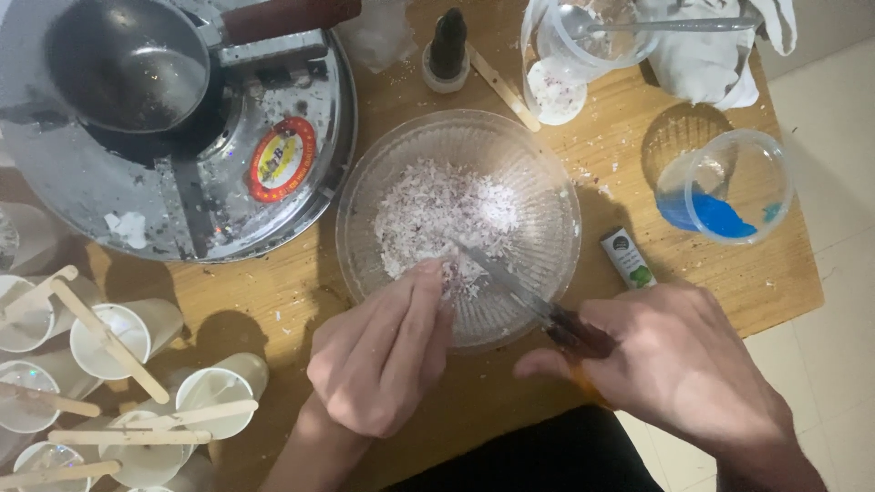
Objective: Using scissors to cut a large piece of white wax into small bits inside a plastic bowl.
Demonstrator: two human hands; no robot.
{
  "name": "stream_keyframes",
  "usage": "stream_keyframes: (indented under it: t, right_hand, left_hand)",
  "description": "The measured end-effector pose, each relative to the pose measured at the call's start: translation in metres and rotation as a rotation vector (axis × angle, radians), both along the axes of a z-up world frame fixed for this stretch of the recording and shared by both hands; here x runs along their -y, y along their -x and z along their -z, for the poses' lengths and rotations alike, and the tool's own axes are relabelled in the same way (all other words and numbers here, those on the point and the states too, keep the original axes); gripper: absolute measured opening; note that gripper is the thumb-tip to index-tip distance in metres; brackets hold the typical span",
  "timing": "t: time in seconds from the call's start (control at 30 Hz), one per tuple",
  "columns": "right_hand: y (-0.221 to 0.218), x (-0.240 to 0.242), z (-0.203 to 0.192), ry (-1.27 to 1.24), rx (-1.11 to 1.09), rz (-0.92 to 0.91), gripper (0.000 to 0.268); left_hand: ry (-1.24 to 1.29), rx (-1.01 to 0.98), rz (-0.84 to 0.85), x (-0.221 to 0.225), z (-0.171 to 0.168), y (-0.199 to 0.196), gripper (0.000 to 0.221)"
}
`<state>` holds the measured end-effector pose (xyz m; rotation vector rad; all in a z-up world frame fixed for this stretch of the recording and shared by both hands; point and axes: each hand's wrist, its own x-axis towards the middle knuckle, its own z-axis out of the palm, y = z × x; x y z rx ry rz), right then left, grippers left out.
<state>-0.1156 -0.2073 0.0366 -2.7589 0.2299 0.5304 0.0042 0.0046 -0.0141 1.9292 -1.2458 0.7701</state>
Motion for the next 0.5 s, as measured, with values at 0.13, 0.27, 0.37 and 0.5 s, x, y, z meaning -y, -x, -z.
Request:
stream_keyframes:
  t: [0.13, 0.27, 0.37, 0.5]
  right_hand:
    - [0.001, 0.001, 0.005, -0.074, 0.033, -0.035, 0.048]
    - [-0.010, -0.004, -0.004, 0.014, -0.263, 0.147, 0.062]
    - [-0.024, -0.010, -0.014, 0.095, -0.528, 0.268, 0.069]
    - [-0.022, -0.011, -0.010, 0.122, -0.545, 0.178, 0.076]
  left_hand:
    - [-0.015, -0.028, -0.016, 0.002, -0.003, 0.001, 0.006]
    - [-0.007, -0.076, 0.007, 0.001, -0.006, -0.001, 0.011]
    - [0.016, -0.065, -0.002, 0.001, -0.007, -0.001, 0.008]
    - [0.014, -0.058, 0.049, 0.002, -0.004, 0.002, 0.007]
